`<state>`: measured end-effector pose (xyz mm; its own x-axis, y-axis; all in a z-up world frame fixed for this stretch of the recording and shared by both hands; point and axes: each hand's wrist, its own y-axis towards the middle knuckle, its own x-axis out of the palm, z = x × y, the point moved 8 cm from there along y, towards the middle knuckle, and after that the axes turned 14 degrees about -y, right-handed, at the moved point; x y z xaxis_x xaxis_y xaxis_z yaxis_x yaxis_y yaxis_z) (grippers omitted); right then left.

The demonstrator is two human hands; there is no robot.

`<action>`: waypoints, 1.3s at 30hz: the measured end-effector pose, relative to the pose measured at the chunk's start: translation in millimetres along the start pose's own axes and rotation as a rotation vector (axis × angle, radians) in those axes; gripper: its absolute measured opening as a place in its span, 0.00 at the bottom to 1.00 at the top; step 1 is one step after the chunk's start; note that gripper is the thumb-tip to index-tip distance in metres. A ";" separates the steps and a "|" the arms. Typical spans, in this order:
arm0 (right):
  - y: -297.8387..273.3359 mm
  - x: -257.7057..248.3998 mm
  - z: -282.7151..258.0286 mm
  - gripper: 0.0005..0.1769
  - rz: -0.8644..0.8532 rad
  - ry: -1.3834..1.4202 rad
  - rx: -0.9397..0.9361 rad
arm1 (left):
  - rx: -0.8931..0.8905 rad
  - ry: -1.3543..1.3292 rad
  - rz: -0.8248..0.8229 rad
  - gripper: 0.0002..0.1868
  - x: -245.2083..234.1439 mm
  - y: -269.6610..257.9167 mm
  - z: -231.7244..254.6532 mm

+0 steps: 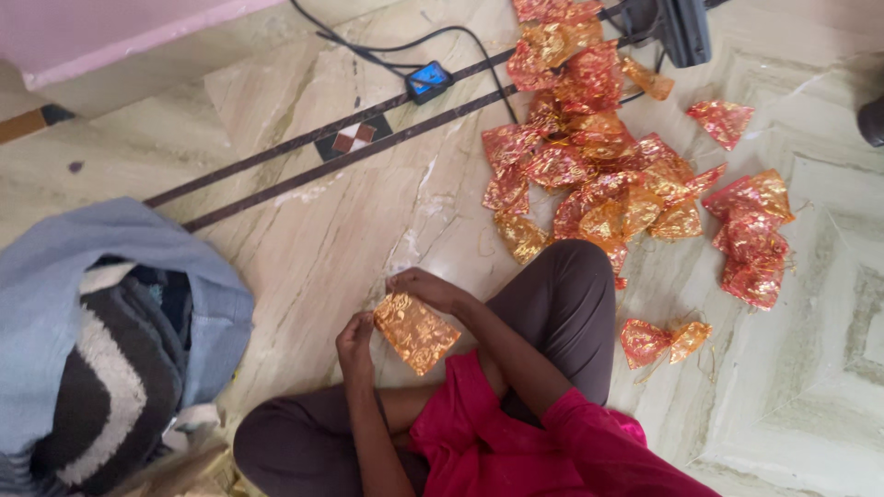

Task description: The person sits on the floor and folds small, shiny orange and gold decorative pouches by hand. They pick up each pouch, fold it into a smaller shape, and place it into a cardboard box to the left.

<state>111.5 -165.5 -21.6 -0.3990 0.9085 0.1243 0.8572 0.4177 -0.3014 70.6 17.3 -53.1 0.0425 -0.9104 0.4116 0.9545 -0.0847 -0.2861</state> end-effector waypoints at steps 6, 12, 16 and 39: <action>-4.3 -7.9 -11.9 0.32 0.034 0.056 -0.041 | 0.085 -0.020 -0.086 0.14 15.5 -5.0 7.2; -2.6 -9.4 -1.1 0.33 0.010 0.140 -0.020 | 0.097 -0.036 -0.089 0.10 27.3 -6.3 16.5; -3.0 -14.8 -1.8 0.29 0.060 -0.074 0.056 | 0.096 0.100 -0.008 0.09 28.0 -7.0 24.4; -10.3 -4.8 -49.5 0.34 0.005 -0.038 -0.198 | 0.069 -0.100 -0.060 0.15 41.2 -9.6 30.0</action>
<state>120.7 -173.5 27.7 -0.4036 0.9109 0.0860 0.9048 0.4113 -0.1100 72.1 -7.3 -7.4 0.0108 -0.8593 0.5114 0.9741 -0.1065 -0.1995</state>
